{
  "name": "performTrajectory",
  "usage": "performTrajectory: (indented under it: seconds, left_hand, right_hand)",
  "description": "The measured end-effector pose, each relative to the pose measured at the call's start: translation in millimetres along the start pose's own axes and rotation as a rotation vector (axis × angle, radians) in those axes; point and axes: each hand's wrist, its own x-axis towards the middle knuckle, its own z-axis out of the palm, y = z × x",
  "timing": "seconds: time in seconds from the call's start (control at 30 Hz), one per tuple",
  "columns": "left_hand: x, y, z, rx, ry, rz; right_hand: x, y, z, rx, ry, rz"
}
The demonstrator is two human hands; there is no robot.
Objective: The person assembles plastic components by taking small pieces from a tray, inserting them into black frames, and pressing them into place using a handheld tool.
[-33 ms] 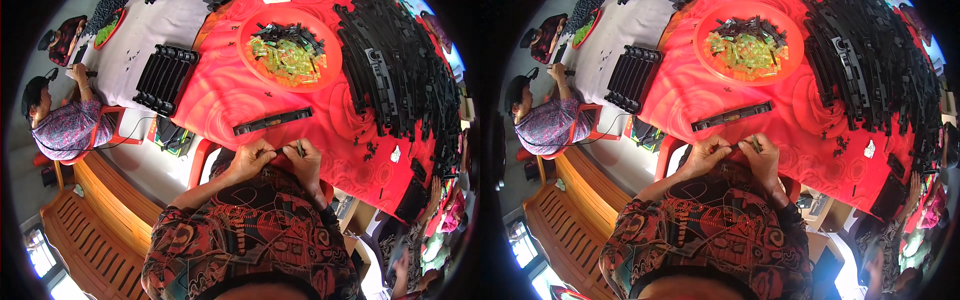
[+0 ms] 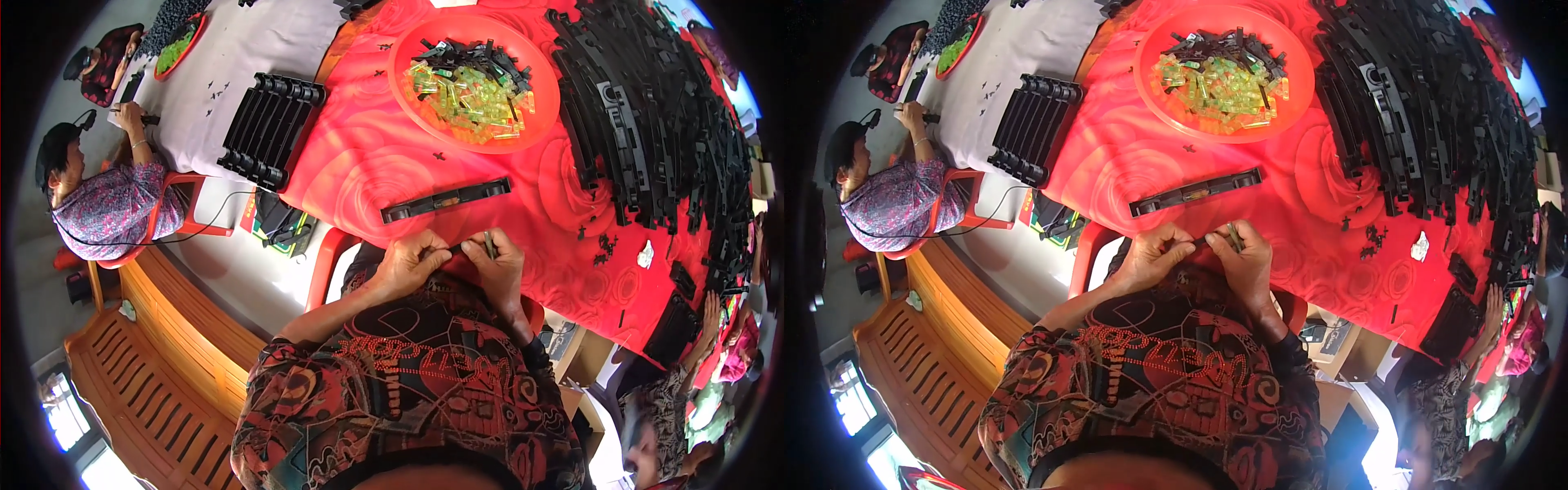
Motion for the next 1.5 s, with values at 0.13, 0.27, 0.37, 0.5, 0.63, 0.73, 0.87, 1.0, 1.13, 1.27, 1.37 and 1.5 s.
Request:
performTrajectory:
  seconds: [0.13, 0.27, 0.37, 0.5, 0.63, 0.73, 0.87, 1.0, 1.13, 1.27, 1.37, 1.5]
  left_hand:
    - [1, 1, -1, 0.089, 0.034, 0.071]
    - [1, 2, -5, 0.065, 0.04, -0.006]
    - [4, 6, -8, 0.085, 0.052, 0.003]
    - [10, 16, -18, 0.482, 0.18, 0.312]
    - [14, 10, -35, 0.812, 0.257, 0.506]
    - [15, 3, -39, 0.887, 0.199, 0.526]
    - [17, 1, -34, 0.93, 0.181, 0.5]
    - [18, 1, -35, 0.935, 0.163, 0.46]
    - [19, 1, -33, 0.882, 0.186, 0.448]
    - [15, -7, -28, 0.87, 0.206, 0.414]
    - [14, -11, -26, 0.865, 0.225, 0.401]
    - [17, -11, -27, 0.778, 0.247, 0.421]
  right_hand:
    - [3, 2, 1, -0.077, 0.031, -0.021]
    - [6, 2, -4, -0.063, -0.087, 0.015]
    - [10, -2, -5, -0.07, -0.119, 0.029]
    - [19, -11, -12, -0.095, -0.053, -0.005]
    - [35, -11, -22, -0.065, 0.019, -0.011]
    - [49, -17, -21, -0.092, 0.023, -0.009]
    - [60, -22, -11, -0.177, -0.021, -0.036]
    - [68, -24, -3, -0.351, -0.112, -0.018]
    - [75, -24, -1, -0.417, -0.175, 0.013]
    - [77, -22, 0, -0.501, -0.232, 0.021]
    - [78, -22, 0, -0.495, -0.26, 0.05]
    - [75, -20, 3, -0.509, -0.261, 0.039]
